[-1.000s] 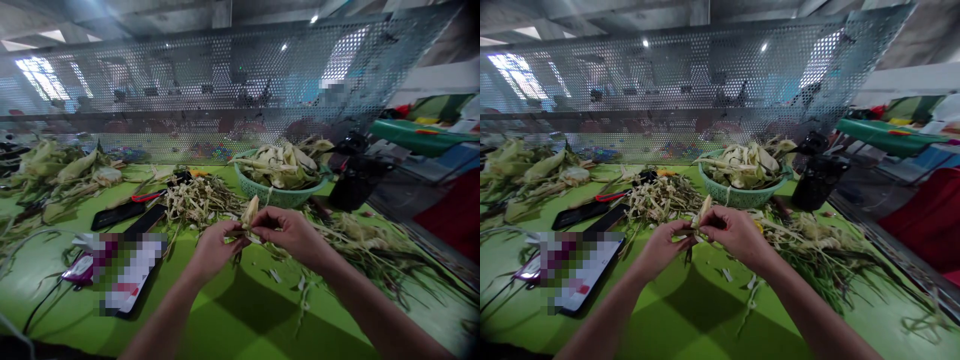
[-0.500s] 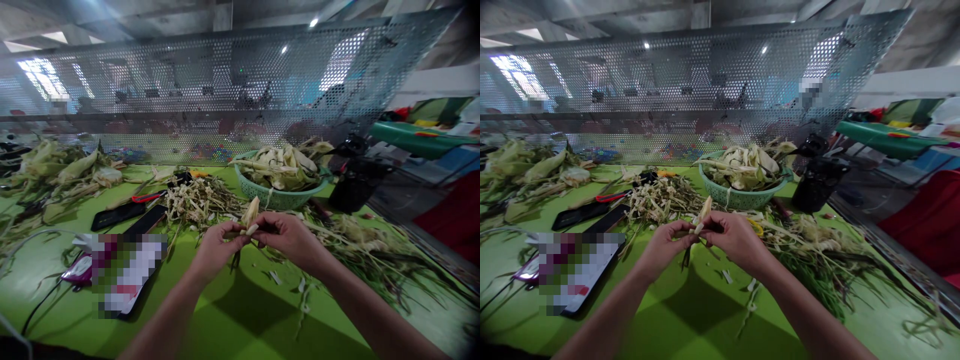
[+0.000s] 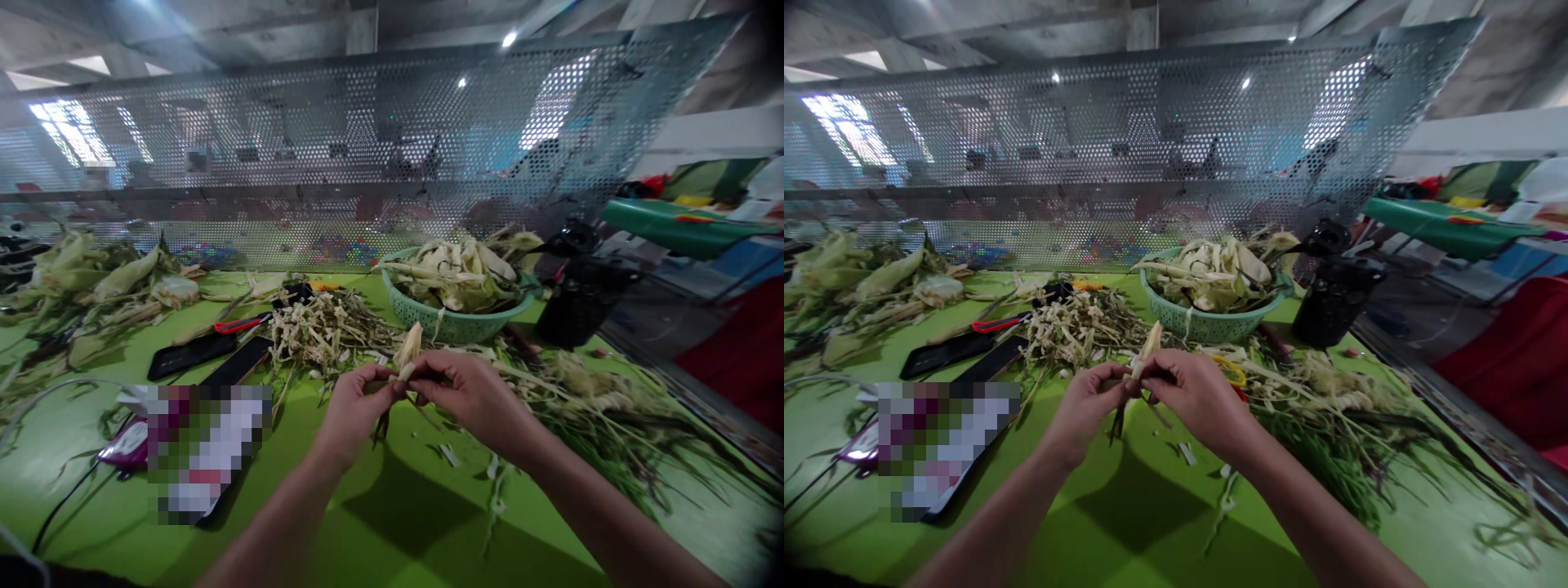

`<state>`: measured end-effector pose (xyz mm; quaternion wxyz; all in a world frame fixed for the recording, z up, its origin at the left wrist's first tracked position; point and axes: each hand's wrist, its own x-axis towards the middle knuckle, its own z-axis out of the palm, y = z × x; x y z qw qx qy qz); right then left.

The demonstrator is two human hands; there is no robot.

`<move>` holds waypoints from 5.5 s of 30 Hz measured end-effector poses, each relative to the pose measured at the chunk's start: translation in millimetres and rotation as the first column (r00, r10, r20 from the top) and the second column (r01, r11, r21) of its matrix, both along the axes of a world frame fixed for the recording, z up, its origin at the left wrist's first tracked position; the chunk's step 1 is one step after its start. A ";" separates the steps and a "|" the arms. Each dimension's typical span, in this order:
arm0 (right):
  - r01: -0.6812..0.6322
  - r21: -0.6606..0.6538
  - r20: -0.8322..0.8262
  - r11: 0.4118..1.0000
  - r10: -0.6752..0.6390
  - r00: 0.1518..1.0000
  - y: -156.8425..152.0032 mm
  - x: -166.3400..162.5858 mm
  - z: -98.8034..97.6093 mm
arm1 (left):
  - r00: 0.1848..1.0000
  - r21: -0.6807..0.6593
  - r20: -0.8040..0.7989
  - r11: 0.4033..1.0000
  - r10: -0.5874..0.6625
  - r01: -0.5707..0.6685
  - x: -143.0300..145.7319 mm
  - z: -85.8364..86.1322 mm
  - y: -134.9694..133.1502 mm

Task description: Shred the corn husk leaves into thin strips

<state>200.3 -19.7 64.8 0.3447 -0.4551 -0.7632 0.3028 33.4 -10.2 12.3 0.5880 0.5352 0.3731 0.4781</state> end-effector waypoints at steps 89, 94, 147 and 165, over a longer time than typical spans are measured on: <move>0.377 0.045 0.551 0.925 -0.338 0.763 -98.9 121.9 10.9 | 0.965 -0.108 0.224 0.988 0.135 -0.113 -20.3 17.2 1.2; 0.333 0.026 0.671 0.943 -0.263 0.693 -123.2 128.3 -9.6 | 0.961 -0.115 0.239 0.987 0.140 -0.115 -20.2 16.6 0.3; 0.089 0.325 0.413 0.941 -0.227 0.882 5.3 -29.0 29.9 | 0.955 -0.022 0.295 0.999 -0.021 0.028 -23.4 25.7 2.1; 0.039 0.356 0.316 0.934 -0.160 0.935 9.1 -12.7 10.2 | 0.994 -0.008 0.076 0.997 0.076 -0.076 -18.0 15.0 10.2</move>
